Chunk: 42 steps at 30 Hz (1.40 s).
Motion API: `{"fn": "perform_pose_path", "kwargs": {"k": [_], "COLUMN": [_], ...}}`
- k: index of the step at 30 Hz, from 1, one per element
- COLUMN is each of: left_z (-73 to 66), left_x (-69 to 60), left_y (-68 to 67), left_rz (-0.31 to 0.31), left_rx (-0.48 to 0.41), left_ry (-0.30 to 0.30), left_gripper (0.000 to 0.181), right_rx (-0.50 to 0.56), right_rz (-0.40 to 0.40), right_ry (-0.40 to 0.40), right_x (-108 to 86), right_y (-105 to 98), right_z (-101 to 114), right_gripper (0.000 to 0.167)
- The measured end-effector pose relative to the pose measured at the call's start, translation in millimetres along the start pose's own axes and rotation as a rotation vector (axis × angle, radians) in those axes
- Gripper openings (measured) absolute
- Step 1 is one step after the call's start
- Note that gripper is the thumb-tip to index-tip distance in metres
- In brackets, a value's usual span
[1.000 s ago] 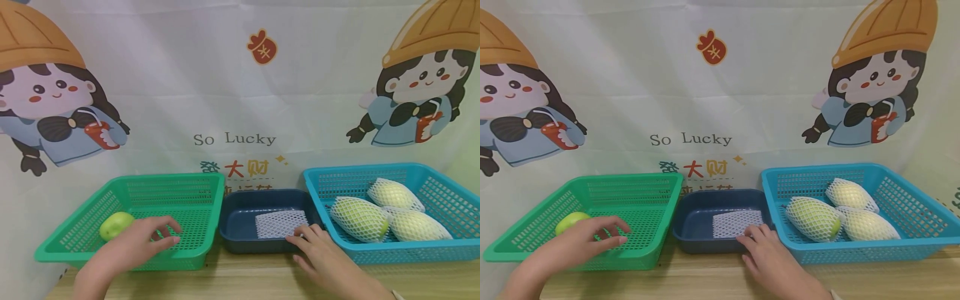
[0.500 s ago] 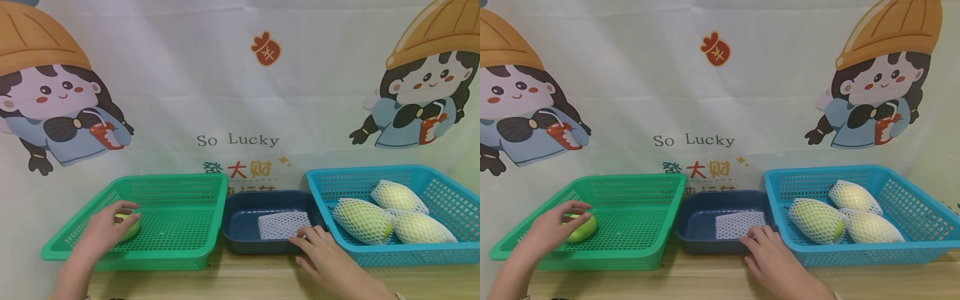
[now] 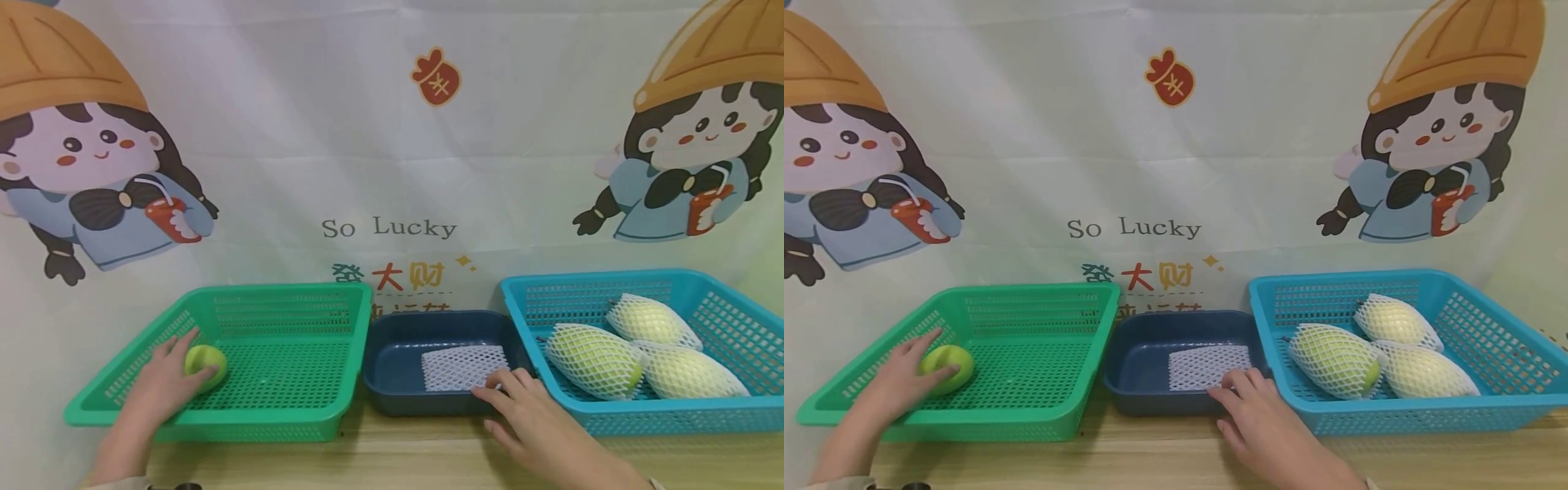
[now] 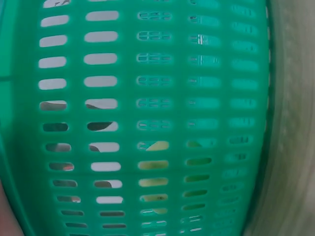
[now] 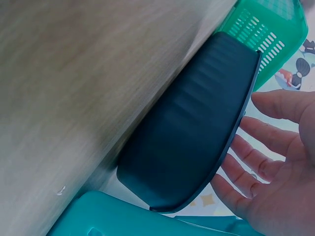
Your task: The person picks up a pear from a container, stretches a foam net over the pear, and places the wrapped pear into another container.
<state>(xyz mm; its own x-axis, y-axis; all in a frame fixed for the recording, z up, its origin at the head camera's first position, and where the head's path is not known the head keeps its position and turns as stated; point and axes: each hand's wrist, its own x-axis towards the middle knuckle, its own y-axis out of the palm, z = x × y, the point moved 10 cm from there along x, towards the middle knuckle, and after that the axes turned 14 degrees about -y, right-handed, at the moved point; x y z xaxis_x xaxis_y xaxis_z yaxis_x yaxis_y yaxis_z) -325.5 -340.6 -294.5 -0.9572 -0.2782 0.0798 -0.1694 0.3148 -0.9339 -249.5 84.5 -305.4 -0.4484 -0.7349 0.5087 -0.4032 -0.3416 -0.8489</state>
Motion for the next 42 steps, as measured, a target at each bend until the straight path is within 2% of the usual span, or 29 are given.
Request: {"fn": "perform_pose_path", "kwargs": {"k": [2, 8, 14, 19, 23, 30, 36, 42], "left_z": [-0.8, 1.9, 4.6, 6.0, 7.2, 8.8, 5.3, 3.9], "left_x": [1.0, -0.3, -3.6, -6.0, -5.0, -0.3, -0.6, -1.0], "left_y": [4.3, 18.1, 25.8, 30.0, 30.2, 21.8, 17.5, 17.6], "left_rz": [0.04, 0.181, 0.235, 0.274, 0.272, 0.187, 0.165, 0.181], "left_rx": [0.027, 0.038, 0.018, 0.017, 0.02, 0.05, 0.072, 0.051], "left_ry": [0.003, -0.044, -0.058, -0.077, -0.083, -0.097, -0.098, -0.1], "left_gripper": [0.085, 0.111, 0.121, 0.121, 0.12, 0.112, 0.09, 0.069], "right_rx": [0.002, -0.003, -0.003, 0.003, 0.001, 0.008, -0.003, 0.004], "right_rz": [0.002, 0.011, 0.02, 0.031, 0.02, 0.025, 0.004, 0.009], "right_ry": [0.004, 0.013, 0.012, 0.018, 0.009, 0.01, -0.003, 0.006], "right_x": [-0.9, -2.0, -1.5, -1.3, -1.4, -1.1, -0.9, -1.0], "right_y": [0, -1, -1, 0, 0, 1, 0, 0], "right_z": [-1, -2, -2, -2, -2, -2, -1, -2], "right_gripper": [0.034, 0.033, 0.033, 0.032, 0.033, 0.033, 0.033, 0.033]}}
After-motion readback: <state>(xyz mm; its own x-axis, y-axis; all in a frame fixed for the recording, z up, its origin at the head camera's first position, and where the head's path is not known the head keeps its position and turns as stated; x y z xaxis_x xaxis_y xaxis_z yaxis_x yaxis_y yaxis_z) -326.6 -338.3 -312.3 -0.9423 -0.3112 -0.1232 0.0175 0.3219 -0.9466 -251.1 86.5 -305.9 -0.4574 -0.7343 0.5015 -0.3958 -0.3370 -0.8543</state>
